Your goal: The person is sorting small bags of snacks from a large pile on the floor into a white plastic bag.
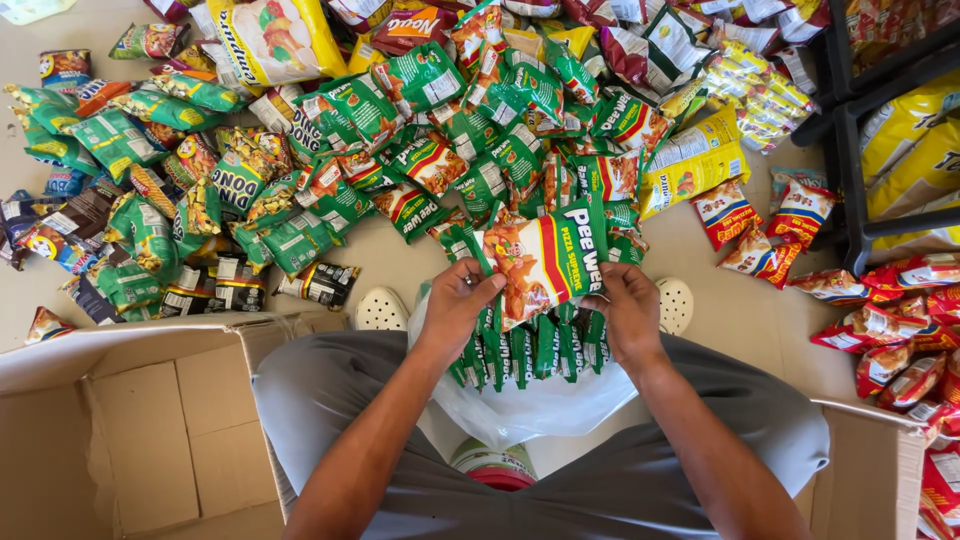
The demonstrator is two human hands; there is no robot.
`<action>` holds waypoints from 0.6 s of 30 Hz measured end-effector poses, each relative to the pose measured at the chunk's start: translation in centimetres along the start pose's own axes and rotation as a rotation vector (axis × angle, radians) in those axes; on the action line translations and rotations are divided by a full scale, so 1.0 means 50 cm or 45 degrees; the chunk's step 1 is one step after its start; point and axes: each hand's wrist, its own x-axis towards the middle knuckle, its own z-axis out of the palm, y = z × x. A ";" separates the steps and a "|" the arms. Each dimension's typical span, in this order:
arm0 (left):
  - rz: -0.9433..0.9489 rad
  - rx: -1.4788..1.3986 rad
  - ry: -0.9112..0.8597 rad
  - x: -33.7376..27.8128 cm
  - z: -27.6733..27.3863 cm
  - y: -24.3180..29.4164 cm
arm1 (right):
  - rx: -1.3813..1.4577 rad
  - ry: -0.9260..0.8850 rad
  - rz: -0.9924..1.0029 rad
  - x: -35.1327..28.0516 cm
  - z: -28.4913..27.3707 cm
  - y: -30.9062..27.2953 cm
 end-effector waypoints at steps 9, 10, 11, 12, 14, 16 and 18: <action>-0.059 -0.076 0.010 -0.002 0.016 0.040 | -0.330 0.036 -0.393 0.006 -0.003 -0.036; -0.057 -0.076 0.010 -0.003 0.020 0.048 | -0.330 0.035 -0.394 0.008 -0.003 -0.037; -0.069 -0.117 -0.002 -0.004 0.025 0.055 | -0.379 0.022 -0.476 0.009 -0.005 -0.037; -0.082 -0.157 -0.014 -0.005 0.029 0.062 | -0.428 0.009 -0.557 0.010 -0.007 -0.038; -0.108 -0.147 -0.058 -0.008 0.028 0.056 | -0.421 0.009 -0.581 0.001 -0.008 -0.040; -0.125 -0.135 -0.104 -0.010 0.025 0.042 | -0.411 0.005 -0.615 -0.004 0.003 -0.047; -0.081 0.323 -0.264 -0.019 0.027 0.012 | -0.300 0.040 -0.555 -0.015 0.014 -0.058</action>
